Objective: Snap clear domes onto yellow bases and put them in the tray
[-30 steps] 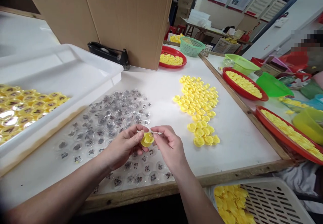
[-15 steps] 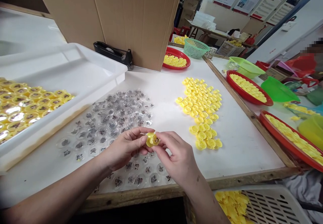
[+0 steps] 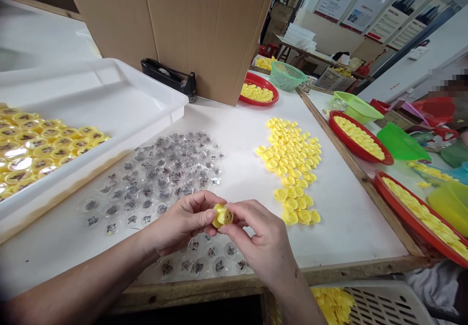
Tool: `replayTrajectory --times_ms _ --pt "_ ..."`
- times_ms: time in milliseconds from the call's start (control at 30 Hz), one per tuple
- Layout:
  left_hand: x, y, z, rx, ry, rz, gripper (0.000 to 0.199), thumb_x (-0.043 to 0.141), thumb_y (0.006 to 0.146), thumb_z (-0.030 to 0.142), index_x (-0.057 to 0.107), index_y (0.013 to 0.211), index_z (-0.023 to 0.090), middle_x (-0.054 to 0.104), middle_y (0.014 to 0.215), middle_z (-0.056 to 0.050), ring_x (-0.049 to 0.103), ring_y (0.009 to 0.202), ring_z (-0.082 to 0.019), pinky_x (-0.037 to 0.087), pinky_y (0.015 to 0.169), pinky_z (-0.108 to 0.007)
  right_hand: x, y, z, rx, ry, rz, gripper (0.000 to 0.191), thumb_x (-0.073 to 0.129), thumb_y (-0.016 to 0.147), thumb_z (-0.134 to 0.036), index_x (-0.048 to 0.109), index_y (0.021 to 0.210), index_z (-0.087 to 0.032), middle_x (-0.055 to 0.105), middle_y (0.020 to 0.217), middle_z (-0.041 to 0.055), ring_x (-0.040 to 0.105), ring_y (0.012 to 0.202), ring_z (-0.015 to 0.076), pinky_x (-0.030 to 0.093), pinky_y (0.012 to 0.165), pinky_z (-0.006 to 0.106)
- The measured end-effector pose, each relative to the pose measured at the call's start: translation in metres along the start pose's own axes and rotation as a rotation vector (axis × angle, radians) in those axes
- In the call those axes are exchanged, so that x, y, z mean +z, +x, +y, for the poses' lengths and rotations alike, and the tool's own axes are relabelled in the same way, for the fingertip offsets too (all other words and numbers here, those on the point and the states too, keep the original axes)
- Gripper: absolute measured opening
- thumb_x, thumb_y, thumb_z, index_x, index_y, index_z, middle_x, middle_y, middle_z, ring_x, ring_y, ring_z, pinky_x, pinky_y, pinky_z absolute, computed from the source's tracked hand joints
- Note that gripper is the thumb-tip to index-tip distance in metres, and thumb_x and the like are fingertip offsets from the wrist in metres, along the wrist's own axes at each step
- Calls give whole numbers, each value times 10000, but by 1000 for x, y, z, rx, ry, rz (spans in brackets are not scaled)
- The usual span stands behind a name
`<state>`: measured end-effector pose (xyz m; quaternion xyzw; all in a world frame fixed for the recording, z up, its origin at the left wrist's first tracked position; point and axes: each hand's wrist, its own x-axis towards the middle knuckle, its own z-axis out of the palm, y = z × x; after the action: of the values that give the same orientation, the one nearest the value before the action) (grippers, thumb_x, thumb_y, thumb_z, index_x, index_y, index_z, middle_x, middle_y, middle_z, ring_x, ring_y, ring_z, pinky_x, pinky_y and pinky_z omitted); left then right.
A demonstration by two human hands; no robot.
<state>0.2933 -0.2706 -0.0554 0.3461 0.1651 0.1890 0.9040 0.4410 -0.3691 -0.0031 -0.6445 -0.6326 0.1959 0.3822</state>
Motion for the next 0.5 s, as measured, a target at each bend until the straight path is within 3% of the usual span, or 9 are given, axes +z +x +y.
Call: replayTrajectory --times_ms 267,500 --pt "3 -1 -1 60 30 6 276 751 698 264 653 910 117 643 808 -48 574 680 -101 459 621 -217 3 -3 -5 -11 -52 25 199 633 802 -162 649 984 -243 650 846 23 626 728 152 534 626 268" --pt "3 -2 -1 104 134 50 283 721 730 289 649 964 146 662 881 -62 595 755 -138 470 696 -270 14 -8 -2 -19 -48 158 241 616 797 -145 643 1016 -243 653 868 35 633 737 161 541 660 285"
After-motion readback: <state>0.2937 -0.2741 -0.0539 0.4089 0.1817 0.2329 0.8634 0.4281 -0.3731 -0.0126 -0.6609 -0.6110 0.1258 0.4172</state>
